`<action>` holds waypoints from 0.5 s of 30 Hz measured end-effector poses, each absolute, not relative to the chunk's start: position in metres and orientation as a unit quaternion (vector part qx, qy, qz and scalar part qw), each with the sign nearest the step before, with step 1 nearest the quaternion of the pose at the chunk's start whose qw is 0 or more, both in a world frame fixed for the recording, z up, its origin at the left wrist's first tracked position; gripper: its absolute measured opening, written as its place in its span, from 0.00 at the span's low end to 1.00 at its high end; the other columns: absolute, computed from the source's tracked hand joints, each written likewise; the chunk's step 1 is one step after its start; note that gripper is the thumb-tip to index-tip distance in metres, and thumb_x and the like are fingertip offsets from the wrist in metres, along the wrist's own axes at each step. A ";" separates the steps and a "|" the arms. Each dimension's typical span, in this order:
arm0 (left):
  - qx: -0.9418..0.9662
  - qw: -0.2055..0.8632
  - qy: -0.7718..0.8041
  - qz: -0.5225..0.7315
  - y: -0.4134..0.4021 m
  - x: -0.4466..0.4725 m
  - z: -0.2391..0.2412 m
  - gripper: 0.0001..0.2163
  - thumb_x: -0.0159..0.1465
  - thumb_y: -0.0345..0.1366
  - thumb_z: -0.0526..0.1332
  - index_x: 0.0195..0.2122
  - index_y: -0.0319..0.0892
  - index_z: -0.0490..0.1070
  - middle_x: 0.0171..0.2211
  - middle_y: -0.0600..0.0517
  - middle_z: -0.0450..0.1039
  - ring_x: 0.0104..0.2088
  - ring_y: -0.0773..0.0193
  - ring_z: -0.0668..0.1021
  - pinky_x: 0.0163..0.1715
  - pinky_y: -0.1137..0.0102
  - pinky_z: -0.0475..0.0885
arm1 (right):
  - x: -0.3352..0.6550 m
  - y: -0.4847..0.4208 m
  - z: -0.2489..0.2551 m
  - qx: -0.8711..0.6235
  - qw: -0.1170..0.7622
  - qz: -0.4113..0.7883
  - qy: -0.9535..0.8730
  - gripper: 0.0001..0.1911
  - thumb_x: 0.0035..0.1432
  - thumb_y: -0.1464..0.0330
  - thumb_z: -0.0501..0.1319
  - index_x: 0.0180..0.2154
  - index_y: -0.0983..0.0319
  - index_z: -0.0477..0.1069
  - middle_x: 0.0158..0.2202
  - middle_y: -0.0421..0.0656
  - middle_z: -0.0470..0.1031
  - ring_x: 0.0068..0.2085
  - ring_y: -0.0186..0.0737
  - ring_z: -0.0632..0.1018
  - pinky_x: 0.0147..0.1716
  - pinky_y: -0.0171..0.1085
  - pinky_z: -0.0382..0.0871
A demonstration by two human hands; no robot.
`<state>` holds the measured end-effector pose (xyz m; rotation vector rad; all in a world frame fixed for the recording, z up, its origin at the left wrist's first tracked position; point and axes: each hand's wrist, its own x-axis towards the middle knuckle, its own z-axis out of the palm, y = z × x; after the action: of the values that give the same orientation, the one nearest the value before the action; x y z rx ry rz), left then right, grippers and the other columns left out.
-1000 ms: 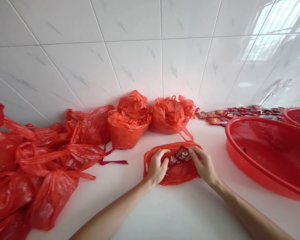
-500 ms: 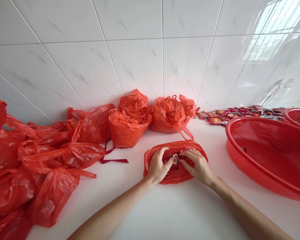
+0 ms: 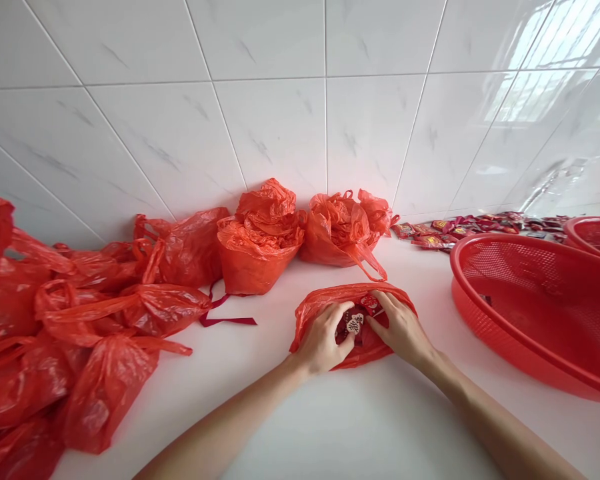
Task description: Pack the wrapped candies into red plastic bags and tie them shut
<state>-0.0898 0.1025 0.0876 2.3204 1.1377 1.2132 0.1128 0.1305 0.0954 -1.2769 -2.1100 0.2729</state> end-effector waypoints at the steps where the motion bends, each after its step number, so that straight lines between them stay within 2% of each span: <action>1: 0.806 0.143 0.392 0.420 0.102 -0.090 0.088 0.22 0.62 0.28 0.60 0.57 0.44 0.65 0.49 0.45 0.77 0.51 0.54 0.78 0.51 0.56 0.76 | 0.113 0.130 0.097 -0.481 0.352 0.113 -0.795 0.15 0.59 0.67 0.58 0.49 0.60 0.70 0.44 0.51 0.80 0.43 0.52 0.81 0.40 0.48 0.78; 5: 0.784 0.178 0.424 0.417 0.101 -0.090 0.093 0.19 0.62 0.30 0.61 0.55 0.44 0.67 0.49 0.45 0.77 0.51 0.53 0.78 0.52 0.56 0.75 | 0.112 0.127 0.109 -0.465 0.442 0.174 -0.747 0.10 0.60 0.66 0.60 0.45 0.58 0.72 0.42 0.46 0.81 0.42 0.48 0.81 0.43 0.46 0.78; 9: 0.731 0.224 0.470 0.441 0.099 -0.090 0.100 0.18 0.64 0.37 0.62 0.55 0.43 0.68 0.52 0.43 0.77 0.53 0.52 0.78 0.54 0.55 0.74 | 0.111 0.121 0.118 -0.407 0.462 0.274 -0.739 0.11 0.62 0.64 0.62 0.46 0.58 0.72 0.42 0.46 0.80 0.41 0.46 0.81 0.43 0.45 0.78; 13: 0.676 0.299 0.486 0.467 0.097 -0.090 0.110 0.17 0.65 0.40 0.60 0.55 0.45 0.70 0.53 0.46 0.77 0.55 0.53 0.78 0.56 0.57 0.73 | 0.107 0.115 0.117 -0.348 0.469 0.296 -0.756 0.17 0.60 0.65 0.66 0.51 0.56 0.70 0.51 0.48 0.78 0.52 0.50 0.79 0.51 0.48 0.76; 15: 0.642 0.349 0.488 0.478 0.096 -0.088 0.115 0.17 0.66 0.42 0.60 0.54 0.45 0.71 0.49 0.47 0.79 0.52 0.54 0.80 0.54 0.59 0.75 | 0.105 0.112 0.115 -0.333 0.472 0.287 -0.764 0.20 0.60 0.67 0.66 0.53 0.56 0.68 0.56 0.49 0.75 0.57 0.51 0.76 0.55 0.50 0.73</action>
<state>-0.0881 0.0960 0.1146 1.6639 1.2647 1.2377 0.1048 0.1123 0.1146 -0.8152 -1.8711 0.7032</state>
